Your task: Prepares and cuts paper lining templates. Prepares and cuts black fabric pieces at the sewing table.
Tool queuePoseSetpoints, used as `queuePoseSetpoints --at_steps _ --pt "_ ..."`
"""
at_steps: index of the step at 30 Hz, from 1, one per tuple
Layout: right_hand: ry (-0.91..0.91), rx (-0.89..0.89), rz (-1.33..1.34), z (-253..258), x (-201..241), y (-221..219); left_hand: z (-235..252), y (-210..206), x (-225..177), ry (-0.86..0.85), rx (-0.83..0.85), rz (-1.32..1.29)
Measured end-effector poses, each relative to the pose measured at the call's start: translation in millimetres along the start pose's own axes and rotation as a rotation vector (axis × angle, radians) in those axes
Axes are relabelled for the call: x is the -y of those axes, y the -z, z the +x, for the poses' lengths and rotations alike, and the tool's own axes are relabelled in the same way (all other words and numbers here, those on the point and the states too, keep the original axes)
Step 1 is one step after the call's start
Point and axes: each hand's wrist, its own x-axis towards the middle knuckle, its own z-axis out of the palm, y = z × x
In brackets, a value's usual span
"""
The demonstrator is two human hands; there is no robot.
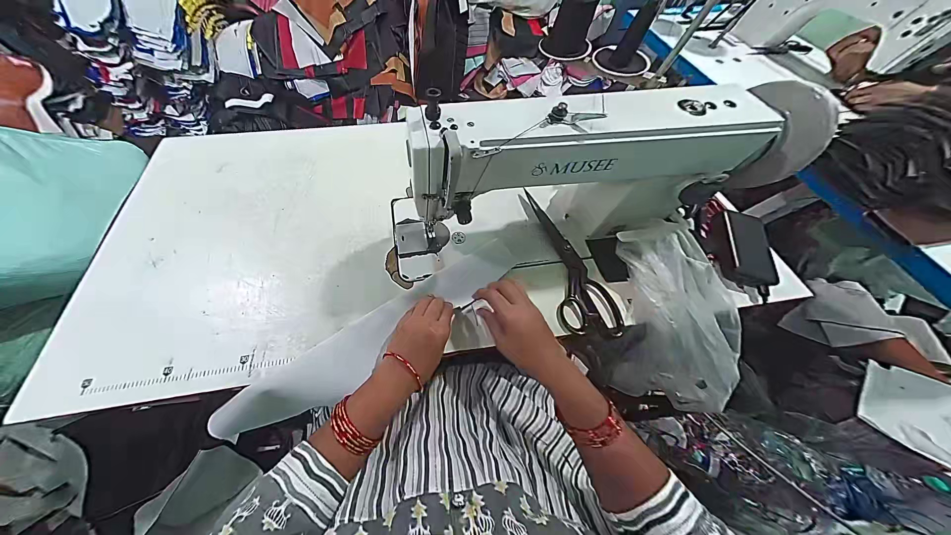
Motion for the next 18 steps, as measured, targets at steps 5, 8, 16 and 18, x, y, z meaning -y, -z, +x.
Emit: queuePoseSetpoints --at_steps 5,8,16,18 --pt "0.097 -0.042 -0.038 9 5 -27 1 1 1 0.012 -0.011 0.002" --pt "0.128 -0.070 -0.077 10 3 -31 0 0 1 0.013 -0.017 -0.002" --pt "0.087 -0.118 -0.034 0 1 -28 0 -2 1 0.028 -0.045 -0.010" --pt "0.029 -0.048 -0.002 -10 -1 -11 0 -2 1 0.031 -0.057 -0.024"
